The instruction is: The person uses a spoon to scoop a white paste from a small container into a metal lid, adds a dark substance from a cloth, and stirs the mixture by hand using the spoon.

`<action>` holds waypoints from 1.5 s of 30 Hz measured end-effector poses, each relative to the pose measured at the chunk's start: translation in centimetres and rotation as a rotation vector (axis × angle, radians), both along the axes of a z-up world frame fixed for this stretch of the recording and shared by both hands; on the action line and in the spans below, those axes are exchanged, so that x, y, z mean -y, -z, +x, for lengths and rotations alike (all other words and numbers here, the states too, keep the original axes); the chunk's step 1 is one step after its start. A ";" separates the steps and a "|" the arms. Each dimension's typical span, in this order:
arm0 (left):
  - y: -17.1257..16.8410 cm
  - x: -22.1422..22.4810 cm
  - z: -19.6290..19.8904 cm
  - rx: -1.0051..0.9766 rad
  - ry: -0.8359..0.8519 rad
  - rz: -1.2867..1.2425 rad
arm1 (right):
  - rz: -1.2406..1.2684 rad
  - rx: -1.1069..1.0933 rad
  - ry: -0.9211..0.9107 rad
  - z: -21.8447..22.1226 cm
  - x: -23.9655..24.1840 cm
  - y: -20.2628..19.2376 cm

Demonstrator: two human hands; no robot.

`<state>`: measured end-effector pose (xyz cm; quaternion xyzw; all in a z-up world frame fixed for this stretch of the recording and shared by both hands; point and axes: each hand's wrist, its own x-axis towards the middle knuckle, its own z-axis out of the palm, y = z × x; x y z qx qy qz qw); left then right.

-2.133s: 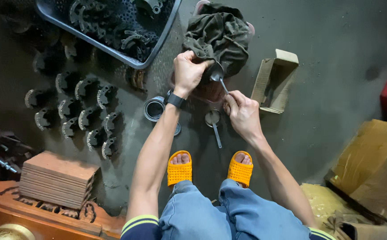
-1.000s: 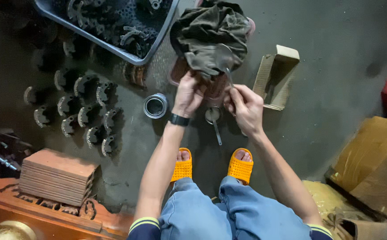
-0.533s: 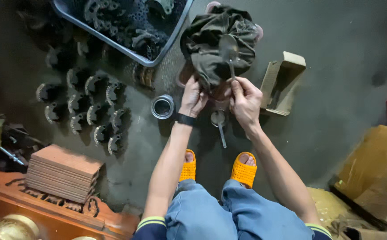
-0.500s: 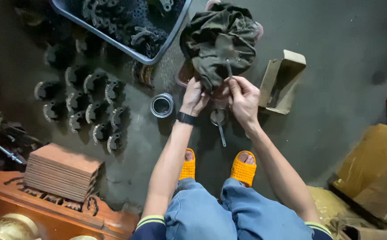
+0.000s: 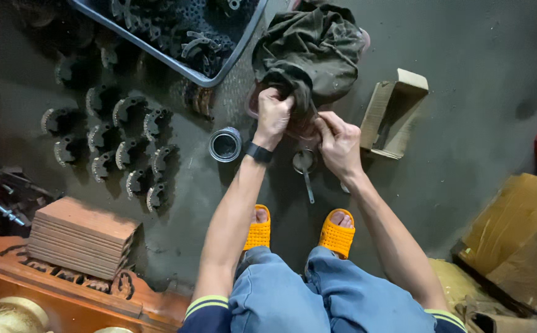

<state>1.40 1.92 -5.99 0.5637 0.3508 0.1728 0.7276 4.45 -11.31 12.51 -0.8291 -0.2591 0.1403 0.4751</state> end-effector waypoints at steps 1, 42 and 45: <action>-0.4 -0.5 -0.2 -0.001 0.000 -0.001 | -0.001 -0.001 0.000 -0.1 0.2 -0.4; -11.6 -10.3 -2.1 0.191 0.193 0.588 | -0.601 0.568 -0.384 10.5 6.3 -13.2; -8.5 -6.3 -2.0 0.522 -0.106 -0.303 | -0.344 0.304 -0.241 6.9 5.4 -9.2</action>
